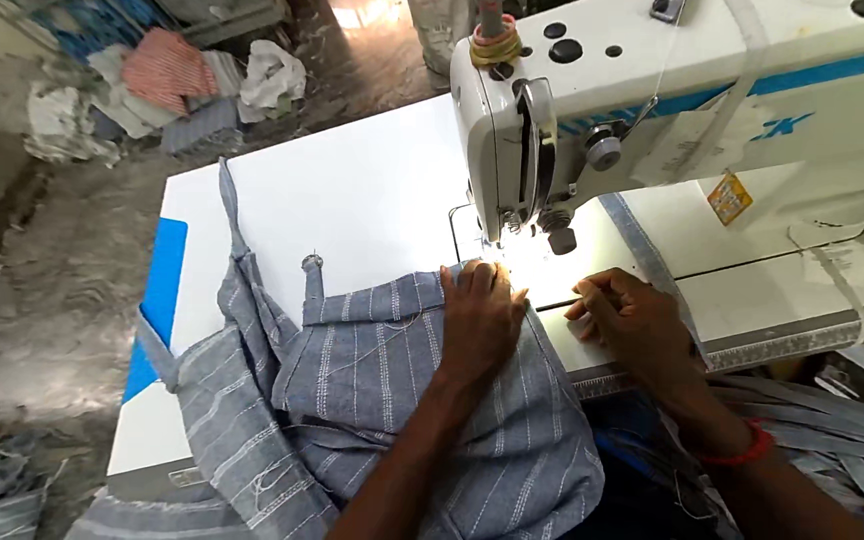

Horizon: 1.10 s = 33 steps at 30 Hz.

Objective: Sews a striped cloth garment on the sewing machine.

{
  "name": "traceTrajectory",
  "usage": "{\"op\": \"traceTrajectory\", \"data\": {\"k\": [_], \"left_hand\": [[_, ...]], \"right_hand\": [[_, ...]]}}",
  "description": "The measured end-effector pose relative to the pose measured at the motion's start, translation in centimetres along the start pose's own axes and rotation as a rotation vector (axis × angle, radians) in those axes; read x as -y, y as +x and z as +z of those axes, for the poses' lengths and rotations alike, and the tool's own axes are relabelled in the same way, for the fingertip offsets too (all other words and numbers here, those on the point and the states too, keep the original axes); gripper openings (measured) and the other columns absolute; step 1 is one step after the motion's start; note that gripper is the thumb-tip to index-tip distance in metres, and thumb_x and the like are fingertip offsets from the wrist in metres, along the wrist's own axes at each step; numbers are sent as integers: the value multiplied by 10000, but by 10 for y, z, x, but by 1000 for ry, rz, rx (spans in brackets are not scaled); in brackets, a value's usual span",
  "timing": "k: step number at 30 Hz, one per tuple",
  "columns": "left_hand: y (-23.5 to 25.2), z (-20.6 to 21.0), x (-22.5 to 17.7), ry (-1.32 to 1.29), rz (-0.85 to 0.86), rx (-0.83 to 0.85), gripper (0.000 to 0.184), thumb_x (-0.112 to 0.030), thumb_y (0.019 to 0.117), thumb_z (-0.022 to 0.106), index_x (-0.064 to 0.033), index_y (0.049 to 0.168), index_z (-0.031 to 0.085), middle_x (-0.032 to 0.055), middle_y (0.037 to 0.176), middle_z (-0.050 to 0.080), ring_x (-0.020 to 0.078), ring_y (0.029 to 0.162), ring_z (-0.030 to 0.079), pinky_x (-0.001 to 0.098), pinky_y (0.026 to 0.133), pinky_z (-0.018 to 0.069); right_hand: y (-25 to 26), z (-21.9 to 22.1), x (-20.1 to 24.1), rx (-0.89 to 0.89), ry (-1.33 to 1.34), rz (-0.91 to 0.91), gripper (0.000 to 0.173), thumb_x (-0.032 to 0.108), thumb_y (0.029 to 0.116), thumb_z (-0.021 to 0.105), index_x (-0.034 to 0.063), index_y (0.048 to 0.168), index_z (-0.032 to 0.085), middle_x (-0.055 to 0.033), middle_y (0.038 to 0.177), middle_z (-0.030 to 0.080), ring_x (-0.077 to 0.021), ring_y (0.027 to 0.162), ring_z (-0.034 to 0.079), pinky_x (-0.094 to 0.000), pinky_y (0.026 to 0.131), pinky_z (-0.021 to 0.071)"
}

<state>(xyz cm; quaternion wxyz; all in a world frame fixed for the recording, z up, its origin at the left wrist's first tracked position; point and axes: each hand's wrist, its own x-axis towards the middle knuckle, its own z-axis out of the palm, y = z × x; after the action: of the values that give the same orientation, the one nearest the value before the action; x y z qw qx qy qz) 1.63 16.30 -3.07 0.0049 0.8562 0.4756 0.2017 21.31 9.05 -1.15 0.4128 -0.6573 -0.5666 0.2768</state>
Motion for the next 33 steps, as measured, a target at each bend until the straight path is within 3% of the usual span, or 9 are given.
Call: {"op": "traceTrajectory", "data": {"k": [6, 12, 16, 20, 24, 28, 31, 33], "left_hand": [[16, 3, 4, 53, -31, 21, 488, -413, 1051, 502, -20, 1290, 666, 161, 1309, 631, 350, 1337, 531, 644, 1169, 299], [14, 5, 5, 81, -58, 23, 504, -437, 1047, 491, -56, 1336, 651, 154, 1395, 588, 336, 1375, 495, 586, 1193, 299], [10, 2, 3, 69, -100, 46, 631, -547, 1043, 440, -70, 1425, 596, 182, 1455, 546, 362, 1419, 451, 622, 1206, 251], [-1, -14, -3, 18, -66, 56, 637, -515, 1062, 451, -38, 1479, 522, 214, 1530, 456, 413, 1484, 341, 691, 1201, 196], [8, 2, 0, 77, -142, 72, 687, -614, 1036, 389, -111, 1473, 557, 159, 1491, 516, 369, 1465, 385, 684, 1206, 169], [8, 2, 1, 63, -151, 64, 694, -637, 1023, 408, -128, 1471, 559, 153, 1487, 521, 366, 1465, 389, 681, 1210, 167], [9, -2, 2, 57, -146, 81, 703, -649, 1011, 420, -125, 1452, 580, 152, 1459, 547, 363, 1438, 424, 652, 1205, 213], [16, -16, 9, 49, -100, 119, 670, -643, 983, 494, -126, 1382, 645, 150, 1348, 615, 353, 1303, 536, 583, 1116, 370]], "right_hand": [[3, 6, -2, -2, -103, -50, 209, 309, 1078, 532, 168, 1098, 686, 85, 768, 741, -46, 540, 651, -253, 452, 540], [2, 11, -6, -29, -253, -118, 202, 315, 1066, 547, 178, 1085, 694, 67, 739, 709, -72, 600, 667, -323, 524, 561], [3, 15, -7, -60, -359, -180, 232, 320, 1061, 537, 155, 1083, 699, 12, 711, 680, -160, 590, 652, -413, 510, 522], [4, 18, -6, -83, -418, -181, 241, 315, 1055, 540, 136, 1067, 701, -12, 676, 657, -193, 556, 637, -421, 475, 491], [4, 20, -3, -82, -463, -147, 254, 337, 1063, 523, 157, 1066, 702, -6, 653, 628, -189, 535, 611, -420, 456, 464], [6, 23, 0, -91, -510, -156, 232, 320, 1054, 536, 146, 1061, 689, -15, 632, 601, -209, 521, 598, -425, 438, 442], [6, 24, -2, -92, -514, -176, 225, 311, 1048, 542, 139, 1057, 688, -19, 633, 589, -209, 518, 584, -416, 441, 432], [5, 23, -3, -90, -505, -193, 224, 311, 1046, 545, 140, 1058, 690, -9, 645, 597, -197, 517, 583, -407, 443, 445]]}}
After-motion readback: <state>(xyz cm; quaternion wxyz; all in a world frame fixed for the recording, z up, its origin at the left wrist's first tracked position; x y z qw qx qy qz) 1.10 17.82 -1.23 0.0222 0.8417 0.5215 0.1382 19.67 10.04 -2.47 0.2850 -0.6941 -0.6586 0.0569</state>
